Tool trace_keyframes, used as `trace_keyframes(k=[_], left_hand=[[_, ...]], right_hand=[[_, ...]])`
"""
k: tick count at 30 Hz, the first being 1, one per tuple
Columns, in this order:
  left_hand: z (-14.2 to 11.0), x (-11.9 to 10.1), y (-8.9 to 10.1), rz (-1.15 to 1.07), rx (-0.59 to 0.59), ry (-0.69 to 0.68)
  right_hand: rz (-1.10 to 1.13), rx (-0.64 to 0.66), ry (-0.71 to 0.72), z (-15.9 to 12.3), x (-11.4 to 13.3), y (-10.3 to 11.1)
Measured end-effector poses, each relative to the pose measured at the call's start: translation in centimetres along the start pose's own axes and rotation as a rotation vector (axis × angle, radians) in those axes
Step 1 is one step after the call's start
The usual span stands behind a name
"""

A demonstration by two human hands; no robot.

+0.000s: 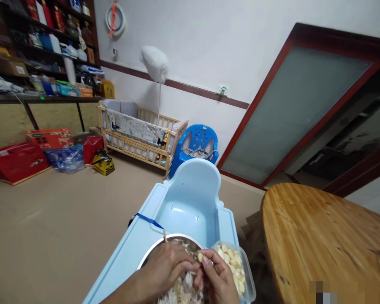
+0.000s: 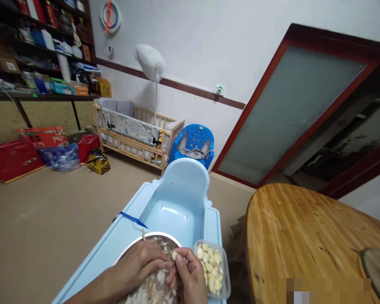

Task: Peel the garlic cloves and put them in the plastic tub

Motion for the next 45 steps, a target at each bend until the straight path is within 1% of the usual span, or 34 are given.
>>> trace_keyframes(k=[2,5,7,10,13,18,24,32,38,42,45], left_hand=[[0.0,0.3,-0.2,0.018,-0.015,0.007],[0.1,1.2,-0.3,0.040,-0.094,0.082],[0.0,1.5,-0.2,0.017,-0.142,0.105],[-0.1,1.2,0.1,-0.042,-0.192,0.095],[-0.1,0.9,0.4,-0.072,-0.223,0.092],[-0.1,0.7,0.5,-0.051,-0.234,0.055],[-0.2,0.4,0.4,-0.012,-0.235,-0.021],[-0.8,-0.4,0.0,0.137,-0.185,-0.111],[-1.0,-1.4,0.1,0.210,-0.158,-0.124],[-1.0,-2.2,0.5,0.180,-0.153,-0.184],[-1.0,-2.3,0.6,0.131,-0.147,-0.189]], right_hand=[[-0.015,0.007,-0.012,0.1,-0.1,0.2],[-0.020,0.021,-0.037,0.3,-0.2,0.4],[-0.008,0.033,-0.051,0.3,-0.2,0.5],[0.001,0.051,-0.064,0.3,-0.3,0.4],[-0.049,0.080,-0.074,0.2,-0.5,0.3],[-0.161,0.130,-0.076,0.2,-1.0,0.2],[-0.194,0.092,-0.077,0.1,-1.8,0.7],[-0.120,0.138,-0.131,-0.2,-1.8,0.4],[-0.112,0.098,-0.066,-0.4,-1.1,0.4],[-0.014,0.083,-0.033,0.0,-0.6,0.5],[0.083,0.069,-0.018,0.4,-0.3,0.5]])
Point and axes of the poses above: each hand's wrist, its own z-axis towards the middle knuckle, its own y-axis out of the back of the hand, x = y × z, the point moved 5 cm from there along z, towards the middle knuckle, and after that the axes turned 7 degrees about y, right-handed, at the moved point
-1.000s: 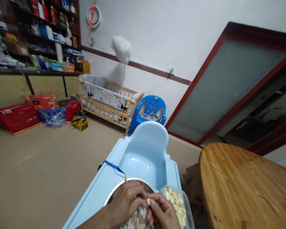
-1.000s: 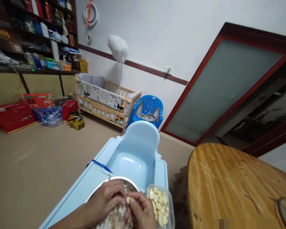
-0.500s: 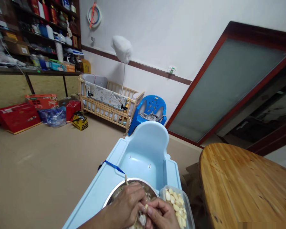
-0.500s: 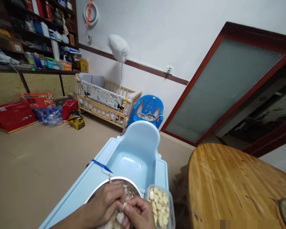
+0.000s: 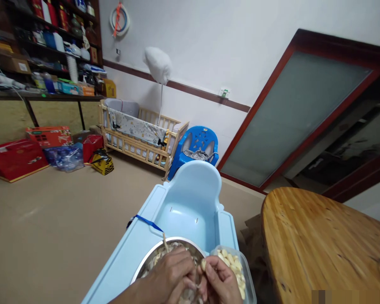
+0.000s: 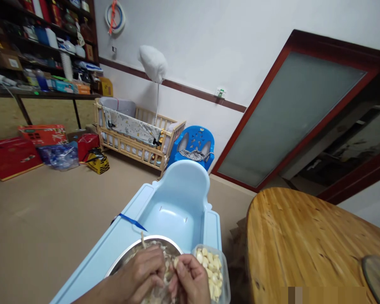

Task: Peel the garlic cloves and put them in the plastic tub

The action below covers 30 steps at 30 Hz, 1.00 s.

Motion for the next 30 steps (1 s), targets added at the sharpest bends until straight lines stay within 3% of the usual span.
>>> trace_keyframes(k=[9,15,18,22,27,28,30], left_hand=[[0.0,0.8,-0.6,-0.003,0.039,0.082],[-0.1,1.8,-0.9,0.009,-0.016,0.117],[0.0,2.0,-0.9,-0.006,-0.021,0.122],[0.1,2.3,-0.7,-0.017,-0.033,0.169],[0.0,2.8,-0.6,0.004,-0.065,0.198],[0.0,2.9,-0.5,-0.006,-0.075,0.202],[0.0,3.0,-0.4,-0.038,-0.090,0.222]], right_hand=[[0.160,-0.028,-0.042,0.1,0.4,0.2],[0.088,0.073,-0.047,-0.1,-0.3,-0.3],[0.003,0.040,0.003,-0.3,0.0,-0.4],[-0.127,-0.231,0.212,-0.7,2.2,1.7],[-0.534,-0.780,0.437,-2.8,6.3,7.7],[-0.612,-0.849,0.452,-3.2,6.8,8.6],[-0.739,-0.816,0.389,-2.9,7.0,9.8]])
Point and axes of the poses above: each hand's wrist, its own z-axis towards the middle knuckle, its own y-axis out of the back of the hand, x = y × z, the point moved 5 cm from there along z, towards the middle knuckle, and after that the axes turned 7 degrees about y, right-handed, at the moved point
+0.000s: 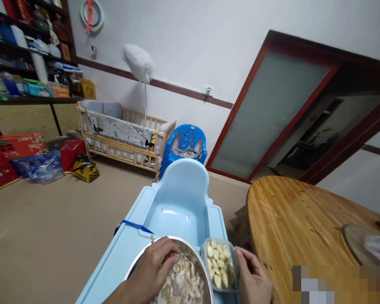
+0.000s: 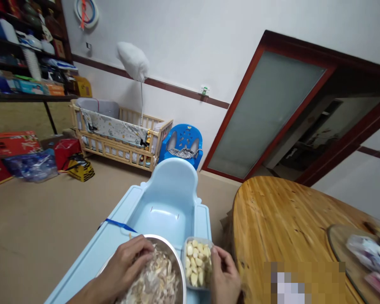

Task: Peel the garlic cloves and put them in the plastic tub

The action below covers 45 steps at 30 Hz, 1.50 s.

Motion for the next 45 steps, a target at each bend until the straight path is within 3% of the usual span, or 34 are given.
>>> trace_keyframes(k=[6,14,17,21,25,29,33,36,39,42,45], left_hand=[[0.2,0.4,0.5,-0.067,-0.031,0.095],[0.3,0.9,0.7,-0.130,-0.059,0.163],[0.3,1.0,0.7,-0.119,-0.056,0.170],[0.3,1.5,0.7,-0.103,-0.097,0.177],[0.4,1.8,0.9,-0.119,-0.130,0.207],[0.5,1.7,0.9,-0.160,-0.111,0.230],[0.5,1.9,1.0,-0.222,-0.119,0.266],[0.5,2.2,1.0,-0.263,-0.133,0.287],[0.5,2.4,1.0,-0.285,-0.142,0.304],[0.5,2.5,1.0,-0.310,-0.137,0.311],[0.7,2.3,1.0,-0.297,-0.135,0.300]], right_hand=[[-0.068,0.213,0.059,0.7,-1.1,-1.2],[-0.008,0.206,0.122,-1.0,0.9,-2.4],[0.038,0.400,0.194,-3.0,2.9,-4.6],[0.071,0.733,0.432,-6.3,5.2,-7.1],[-0.057,0.961,0.616,-8.2,5.2,-8.4],[-0.262,0.880,0.674,-7.6,4.3,-8.7],[-0.202,0.829,0.692,-7.6,4.6,-8.4],[-0.094,0.844,0.692,-8.1,5.5,-8.1],[-0.065,0.944,0.785,-9.1,6.4,-8.6],[-0.253,1.024,0.895,-9.9,6.3,-9.5],[-0.481,0.913,0.894,-9.5,5.7,-10.0]])
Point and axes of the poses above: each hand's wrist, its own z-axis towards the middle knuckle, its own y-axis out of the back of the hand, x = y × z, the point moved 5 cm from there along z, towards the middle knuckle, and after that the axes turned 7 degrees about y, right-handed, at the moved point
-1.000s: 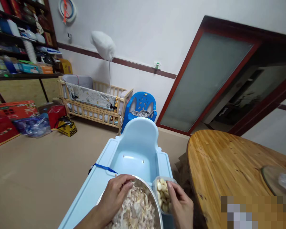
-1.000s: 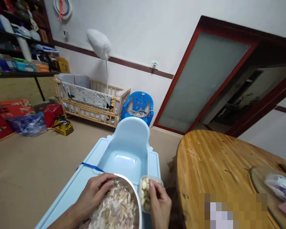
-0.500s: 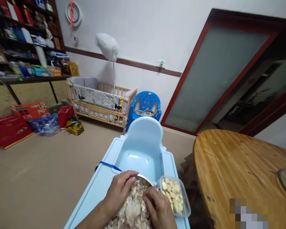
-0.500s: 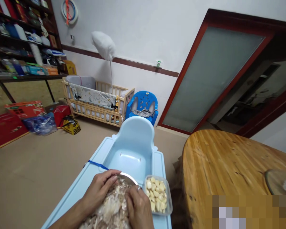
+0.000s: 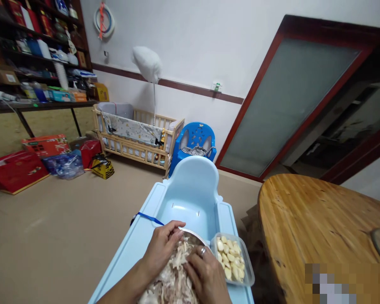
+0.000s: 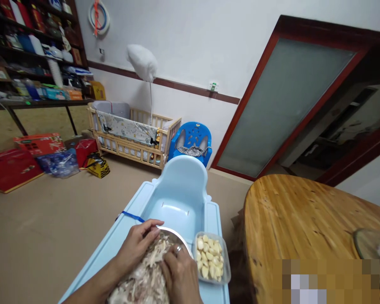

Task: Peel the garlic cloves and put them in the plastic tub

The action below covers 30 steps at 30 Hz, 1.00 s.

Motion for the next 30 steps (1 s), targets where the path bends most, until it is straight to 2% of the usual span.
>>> trace_keyframes(k=[2,5,11,13,17,20,23,26,30], left_hand=[[0.0,-0.3,0.0,0.029,0.012,-0.008],[-0.1,-0.9,-0.2,0.058,0.079,-0.009],[-0.5,-3.1,0.4,0.201,0.153,-0.107],[-0.7,-3.5,0.6,0.277,0.159,-0.138],[-1.5,-3.4,0.9,0.326,0.156,-0.145],[-2.5,-3.0,1.1,0.338,0.155,-0.147],[-3.7,-2.5,1.3,0.350,0.134,-0.151],[-4.7,-2.0,1.4,0.374,0.120,-0.144],[-5.7,-1.5,1.4,0.419,0.132,-0.139]], right_hand=[[-0.060,-0.014,-0.091,-0.1,-0.6,0.0],[-0.016,-0.015,-0.159,-0.3,-1.0,0.4],[0.113,-0.138,-0.074,-0.9,0.0,3.1],[0.106,-0.057,-0.057,-0.9,0.5,2.9],[0.047,0.166,-0.081,-0.7,1.6,1.0],[0.045,0.184,-0.072,-0.4,2.3,0.3],[0.209,0.119,-0.069,-0.4,2.2,0.6],[0.460,0.059,-0.170,-0.9,0.8,0.9],[0.577,0.057,-0.248,-1.7,-0.4,0.9]])
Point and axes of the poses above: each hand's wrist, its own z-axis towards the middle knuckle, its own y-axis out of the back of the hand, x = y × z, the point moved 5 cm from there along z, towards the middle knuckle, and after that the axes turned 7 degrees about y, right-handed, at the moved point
